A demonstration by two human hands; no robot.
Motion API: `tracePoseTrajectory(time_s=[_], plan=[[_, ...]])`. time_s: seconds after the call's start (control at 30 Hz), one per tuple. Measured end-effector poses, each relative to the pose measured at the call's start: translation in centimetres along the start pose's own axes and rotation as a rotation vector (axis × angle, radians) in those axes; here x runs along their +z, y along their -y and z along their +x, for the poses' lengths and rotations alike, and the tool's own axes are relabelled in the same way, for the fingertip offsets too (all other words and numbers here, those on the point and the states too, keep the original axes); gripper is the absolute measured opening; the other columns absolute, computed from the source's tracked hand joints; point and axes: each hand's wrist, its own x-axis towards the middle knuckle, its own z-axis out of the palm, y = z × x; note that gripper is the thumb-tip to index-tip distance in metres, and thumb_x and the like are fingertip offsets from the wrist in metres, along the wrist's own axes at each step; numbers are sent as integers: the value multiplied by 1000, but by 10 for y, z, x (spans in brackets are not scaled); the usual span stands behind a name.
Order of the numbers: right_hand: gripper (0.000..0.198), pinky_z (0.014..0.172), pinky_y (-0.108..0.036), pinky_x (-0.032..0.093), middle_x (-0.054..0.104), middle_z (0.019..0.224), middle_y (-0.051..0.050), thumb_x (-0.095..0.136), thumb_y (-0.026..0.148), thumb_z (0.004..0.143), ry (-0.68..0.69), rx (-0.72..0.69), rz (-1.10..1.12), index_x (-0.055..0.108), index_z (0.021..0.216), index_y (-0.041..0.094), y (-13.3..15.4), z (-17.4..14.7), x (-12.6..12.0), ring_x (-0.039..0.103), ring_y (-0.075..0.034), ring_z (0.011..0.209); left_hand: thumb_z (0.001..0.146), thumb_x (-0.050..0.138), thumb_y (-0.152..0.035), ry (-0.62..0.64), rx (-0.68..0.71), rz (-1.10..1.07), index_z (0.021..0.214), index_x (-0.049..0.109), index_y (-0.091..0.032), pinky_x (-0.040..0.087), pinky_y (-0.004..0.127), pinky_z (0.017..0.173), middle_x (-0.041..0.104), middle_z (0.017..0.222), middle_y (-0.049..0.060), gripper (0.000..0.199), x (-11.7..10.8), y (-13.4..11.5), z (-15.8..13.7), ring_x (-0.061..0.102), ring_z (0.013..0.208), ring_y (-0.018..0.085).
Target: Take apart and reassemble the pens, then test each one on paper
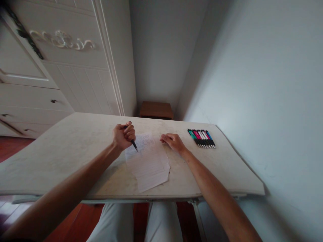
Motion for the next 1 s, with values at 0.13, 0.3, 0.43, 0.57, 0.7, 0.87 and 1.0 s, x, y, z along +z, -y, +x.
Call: tracePoseTrajectory(time_s=[0.13, 0.3, 0.43, 0.57, 0.7, 0.87, 1.0], plan=[[53, 71, -32, 51, 72, 75, -8, 60, 67, 76, 7, -5, -14, 71, 71, 16, -2, 1, -1, 66, -20, 73, 73, 40, -15, 6, -1, -2, 69, 49, -17, 6, 17, 30, 14, 46, -10, 10, -1, 0, 1, 16, 30, 6], [53, 73, -33, 51, 72, 77, -8, 58, 67, 77, 17, -15, -33, 72, 73, 15, -5, 2, -2, 67, -21, 74, 72, 39, -15, 35, 1, 18, 69, 50, -16, 5, 17, 30, 14, 47, -10, 11, -3, 0, 2, 15, 30, 6], [53, 72, -32, 51, 72, 77, -8, 58, 66, 78, 18, -13, -44, 72, 74, 15, -5, 2, -2, 67, -21, 74, 72, 40, -14, 28, 3, 24, 70, 51, -16, 5, 17, 30, 15, 47, -10, 11, -3, 0, 2, 15, 30, 6], [54, 70, -31, 51, 72, 76, -8, 58, 68, 76, 21, -11, -38, 72, 72, 16, -5, 2, -1, 67, -20, 72, 73, 39, -15, 41, 2, 36, 71, 53, -16, 6, 17, 30, 14, 47, -10, 13, -3, 1, 2, 15, 30, 6], [54, 70, -31, 51, 72, 76, -8, 59, 68, 76, 23, -11, -26, 72, 73, 15, -4, 1, -1, 67, -20, 72, 74, 40, -15, 51, 1, 53, 74, 56, -15, 6, 17, 30, 14, 47, -10, 16, -2, 1, 2, 15, 31, 6], [52, 70, -32, 52, 72, 76, -8, 59, 66, 76, 15, -11, -15, 72, 71, 16, -4, 1, 0, 67, -20, 73, 73, 39, -15, 35, 0, 70, 80, 60, -13, 8, 16, 29, 14, 47, -10, 23, 2, 2, 0, 14, 31, 7], [50, 71, -31, 51, 72, 76, -7, 59, 64, 78, 19, -16, -22, 72, 73, 16, -6, 1, -1, 67, -20, 73, 72, 41, -16, 19, 5, 67, 78, 60, -13, 9, 16, 28, 14, 47, -10, 20, 2, 2, -1, 12, 31, 6]])
